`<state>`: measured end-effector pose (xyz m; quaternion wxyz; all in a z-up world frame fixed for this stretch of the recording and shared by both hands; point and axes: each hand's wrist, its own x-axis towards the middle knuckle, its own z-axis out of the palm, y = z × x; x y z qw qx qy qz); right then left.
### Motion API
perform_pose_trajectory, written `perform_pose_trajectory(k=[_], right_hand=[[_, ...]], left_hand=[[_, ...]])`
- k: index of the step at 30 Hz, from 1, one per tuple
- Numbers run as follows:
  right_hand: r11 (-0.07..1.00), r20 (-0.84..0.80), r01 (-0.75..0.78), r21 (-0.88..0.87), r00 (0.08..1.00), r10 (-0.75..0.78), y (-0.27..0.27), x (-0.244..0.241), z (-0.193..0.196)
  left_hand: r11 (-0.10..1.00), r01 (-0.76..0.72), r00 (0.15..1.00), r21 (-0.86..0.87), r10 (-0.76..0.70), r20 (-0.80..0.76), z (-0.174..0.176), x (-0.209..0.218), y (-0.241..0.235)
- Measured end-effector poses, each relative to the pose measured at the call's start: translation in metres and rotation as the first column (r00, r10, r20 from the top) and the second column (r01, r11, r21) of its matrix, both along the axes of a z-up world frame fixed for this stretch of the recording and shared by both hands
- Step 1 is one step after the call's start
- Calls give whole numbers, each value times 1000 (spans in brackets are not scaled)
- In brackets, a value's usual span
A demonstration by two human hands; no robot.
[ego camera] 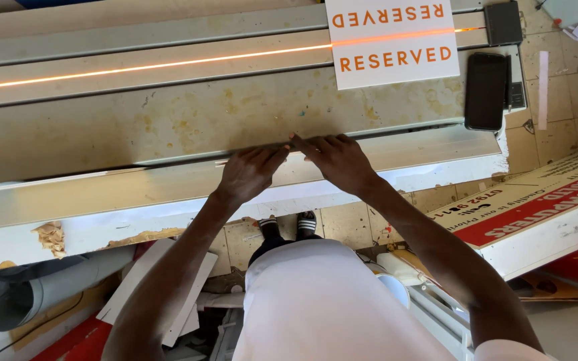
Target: Using a strip heater to soften plastic signs and manually folding them into a tent shape.
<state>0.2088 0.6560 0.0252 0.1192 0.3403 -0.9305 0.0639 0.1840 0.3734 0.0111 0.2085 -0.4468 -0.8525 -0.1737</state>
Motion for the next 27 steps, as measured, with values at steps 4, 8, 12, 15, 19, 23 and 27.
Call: perform_pose_trajectory(k=[4, 8, 12, 15, 19, 23, 27], right_hand=[[1000, -139, -8, 28, 990, 12, 1, -17, -2], [999, -200, -35, 16, 979, 37, 7, -32, -17], [998, -122, -64, 1, 991, 64, 5, -33, -8], [997, -100, -77, 9, 992, 78, 7, -37, -8], [997, -114, -76, 22, 990, 78, 7, -38, -12], [997, -107, -80, 19, 991, 82, 9, -39, -18], [995, -84, -98, 14, 992, 99, 10, -39, -16]], left_hand=[[999, 42, 986, -26, -37, 163, -13, -16, -7], [1000, 20, 968, 4, -21, 251, 2, -25, -4], [999, -25, 981, -28, 30, 193, -14, -28, -2], [998, -60, 985, -35, 65, 159, -24, -31, -2], [997, -74, 984, -38, 79, 162, -23, -30, 1], [998, -56, 979, -10, 57, 193, -23, -32, 3], [998, -53, 979, 38, 44, 200, -20, -31, 4]])
